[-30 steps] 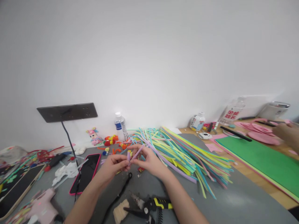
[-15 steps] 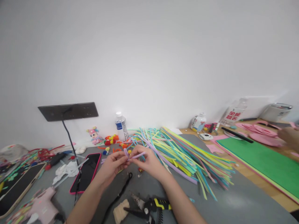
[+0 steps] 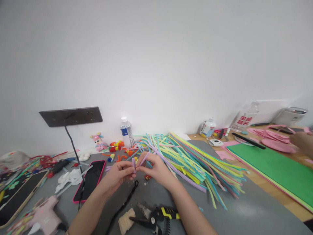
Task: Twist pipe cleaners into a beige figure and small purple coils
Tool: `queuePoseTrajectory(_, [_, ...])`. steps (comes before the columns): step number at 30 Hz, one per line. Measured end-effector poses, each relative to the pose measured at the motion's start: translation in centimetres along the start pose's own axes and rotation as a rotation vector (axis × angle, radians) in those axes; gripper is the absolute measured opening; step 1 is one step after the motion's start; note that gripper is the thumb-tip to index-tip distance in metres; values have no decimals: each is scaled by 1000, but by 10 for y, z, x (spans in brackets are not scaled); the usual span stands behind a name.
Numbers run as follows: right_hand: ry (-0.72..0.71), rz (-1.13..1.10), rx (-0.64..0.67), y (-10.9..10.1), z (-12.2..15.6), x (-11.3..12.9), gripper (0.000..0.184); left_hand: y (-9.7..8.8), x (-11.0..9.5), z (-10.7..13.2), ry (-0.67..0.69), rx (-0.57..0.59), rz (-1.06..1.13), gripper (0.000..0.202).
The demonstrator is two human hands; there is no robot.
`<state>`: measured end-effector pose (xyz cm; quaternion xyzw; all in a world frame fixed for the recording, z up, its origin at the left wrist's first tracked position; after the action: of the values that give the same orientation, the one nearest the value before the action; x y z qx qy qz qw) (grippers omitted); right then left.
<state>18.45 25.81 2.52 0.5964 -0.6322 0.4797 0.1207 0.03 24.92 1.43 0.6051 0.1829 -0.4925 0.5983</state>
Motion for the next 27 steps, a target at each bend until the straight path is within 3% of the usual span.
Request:
queuePoseTrajectory(3, [74, -24, 20, 0, 2, -3, 23, -2, 0, 2, -32, 39, -77, 35])
queuePoseTrajectory(7, [192, -61, 73, -2, 2, -1, 37, -4, -1, 5, -67, 69, -159, 33])
queuePoseTrajectory(12, [241, -99, 114, -3, -1, 3, 29, -1, -4, 7, -54, 74, -154, 31])
queuePoseTrajectory(18, [332, -112, -23, -1, -2, -11, 38, 4, -3, 2, 181, 6, -232, 28])
queuePoseTrajectory(21, [365, -171, -18, -1, -1, -14, 41, 6, -2, 1, 312, -32, -302, 18])
queuePoseTrajectory(27, [356, -227, 1, -1, -2, -10, 42, 6, -2, 2, 418, -12, -356, 13])
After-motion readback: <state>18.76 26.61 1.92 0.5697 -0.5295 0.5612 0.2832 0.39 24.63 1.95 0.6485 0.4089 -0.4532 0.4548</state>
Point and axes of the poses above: each hand's wrist, its own z-axis away from the middle knuckle, its own y-axis out of the palm, x = y × z, the point moved 1 cm from there along -z, towards the middle knuckle, and after that the axes turned 13 degrees about z, right-handed, at the moved point
